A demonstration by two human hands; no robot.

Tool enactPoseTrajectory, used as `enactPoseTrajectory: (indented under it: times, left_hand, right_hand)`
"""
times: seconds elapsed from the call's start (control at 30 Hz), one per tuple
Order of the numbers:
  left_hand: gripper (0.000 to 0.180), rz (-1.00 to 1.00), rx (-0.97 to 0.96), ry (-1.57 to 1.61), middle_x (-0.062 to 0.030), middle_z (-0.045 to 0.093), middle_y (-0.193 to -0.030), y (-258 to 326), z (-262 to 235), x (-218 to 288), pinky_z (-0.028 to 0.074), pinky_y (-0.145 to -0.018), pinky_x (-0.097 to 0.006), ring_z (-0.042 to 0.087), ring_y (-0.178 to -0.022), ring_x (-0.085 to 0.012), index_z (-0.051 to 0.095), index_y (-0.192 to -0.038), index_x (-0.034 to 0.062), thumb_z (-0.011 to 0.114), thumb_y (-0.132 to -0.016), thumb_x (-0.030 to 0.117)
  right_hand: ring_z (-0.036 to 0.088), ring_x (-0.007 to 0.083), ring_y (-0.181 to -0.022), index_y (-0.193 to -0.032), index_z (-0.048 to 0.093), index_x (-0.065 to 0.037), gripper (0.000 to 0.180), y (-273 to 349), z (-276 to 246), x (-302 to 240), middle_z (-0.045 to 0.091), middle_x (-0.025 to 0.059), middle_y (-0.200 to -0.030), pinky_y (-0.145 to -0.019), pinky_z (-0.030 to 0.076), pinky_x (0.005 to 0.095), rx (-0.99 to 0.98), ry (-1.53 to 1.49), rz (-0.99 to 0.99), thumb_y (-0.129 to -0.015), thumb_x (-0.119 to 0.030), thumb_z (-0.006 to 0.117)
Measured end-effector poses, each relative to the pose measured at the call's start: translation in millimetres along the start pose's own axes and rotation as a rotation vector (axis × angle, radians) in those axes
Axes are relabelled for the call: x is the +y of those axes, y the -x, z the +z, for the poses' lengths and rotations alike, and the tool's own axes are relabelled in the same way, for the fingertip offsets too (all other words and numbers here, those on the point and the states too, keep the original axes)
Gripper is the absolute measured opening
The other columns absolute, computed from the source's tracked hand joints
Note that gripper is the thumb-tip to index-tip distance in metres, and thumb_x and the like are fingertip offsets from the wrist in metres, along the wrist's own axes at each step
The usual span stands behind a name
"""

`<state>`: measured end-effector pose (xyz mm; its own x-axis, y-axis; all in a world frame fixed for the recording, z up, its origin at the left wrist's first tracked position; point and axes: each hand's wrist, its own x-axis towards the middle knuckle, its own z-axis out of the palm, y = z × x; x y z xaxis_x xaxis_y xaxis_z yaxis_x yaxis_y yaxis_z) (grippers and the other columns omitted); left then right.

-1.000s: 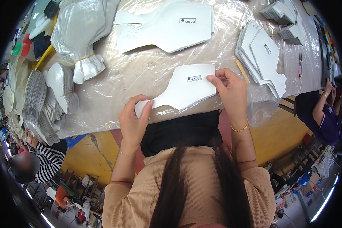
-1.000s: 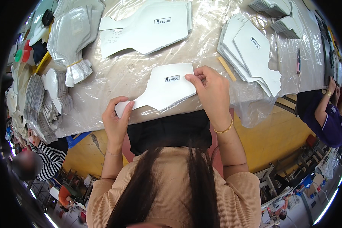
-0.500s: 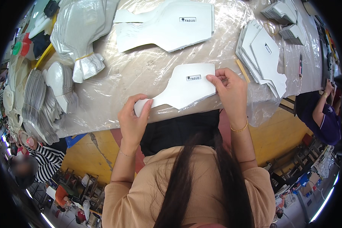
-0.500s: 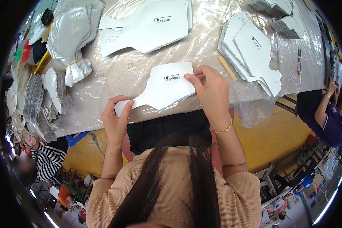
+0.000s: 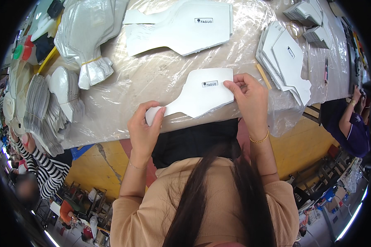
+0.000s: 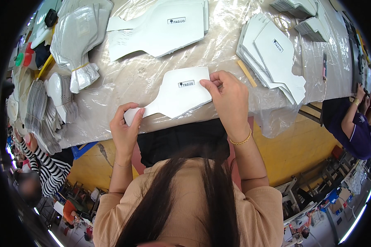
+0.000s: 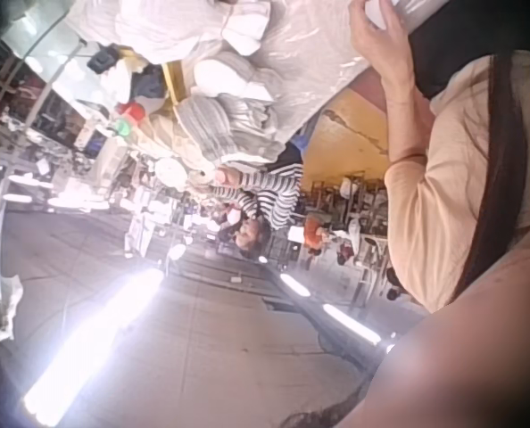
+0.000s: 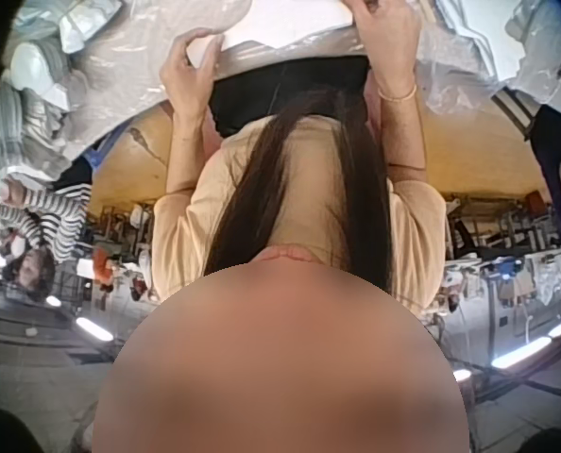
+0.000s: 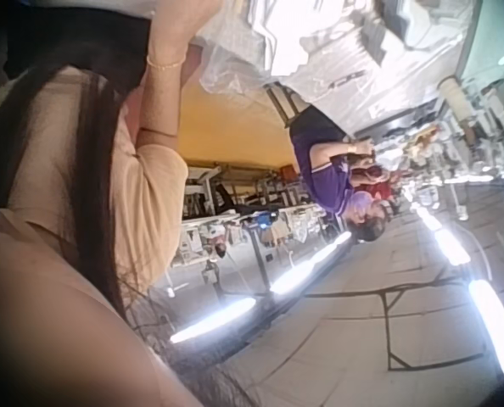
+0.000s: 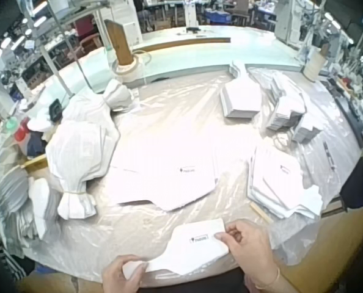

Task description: The person folds white face masks by hand at a worktable. She picks up each mask, folds it in half, then folds the edges inward to form a compact shape, and places the finished mask into a stack. The process is repeated for multiple masks.

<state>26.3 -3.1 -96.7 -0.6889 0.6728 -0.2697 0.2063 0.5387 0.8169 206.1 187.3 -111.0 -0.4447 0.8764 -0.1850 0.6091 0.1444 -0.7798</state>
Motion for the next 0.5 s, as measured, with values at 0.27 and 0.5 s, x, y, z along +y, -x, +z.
enactPoseTrajectory:
  times: [0.27,0.5]
  left_hand:
    - [0.016,0.007,-0.006,-0.003,-0.0038,0.064,-0.074,-0.2,-0.3,0.6,0.043,-0.055,-0.023,0.055,-0.061,-0.0065,0.067,-0.102,0.0016,0.074,-0.088,0.006]
    - [0.016,-0.053,-0.014,0.010,-0.0034,0.064,-0.073,-0.4,0.0,1.8,0.042,-0.053,-0.023,0.055,-0.060,-0.0063,0.067,-0.102,0.0017,0.074,-0.088,0.007]
  right_hand:
    - [0.053,0.0074,-0.055,-0.089,0.069,0.005,0.019,-0.1,-0.1,-1.0,0.065,0.0056,-0.068,-0.050,0.041,0.0231,0.006,0.021,-0.004,-0.083,-0.011,0.078]
    - [0.056,0.0095,-0.059,-0.090,0.069,0.005,0.020,0.8,0.3,-1.0,0.068,0.0074,-0.074,-0.054,0.045,0.0243,0.018,0.042,-0.026,-0.083,-0.011,0.079]
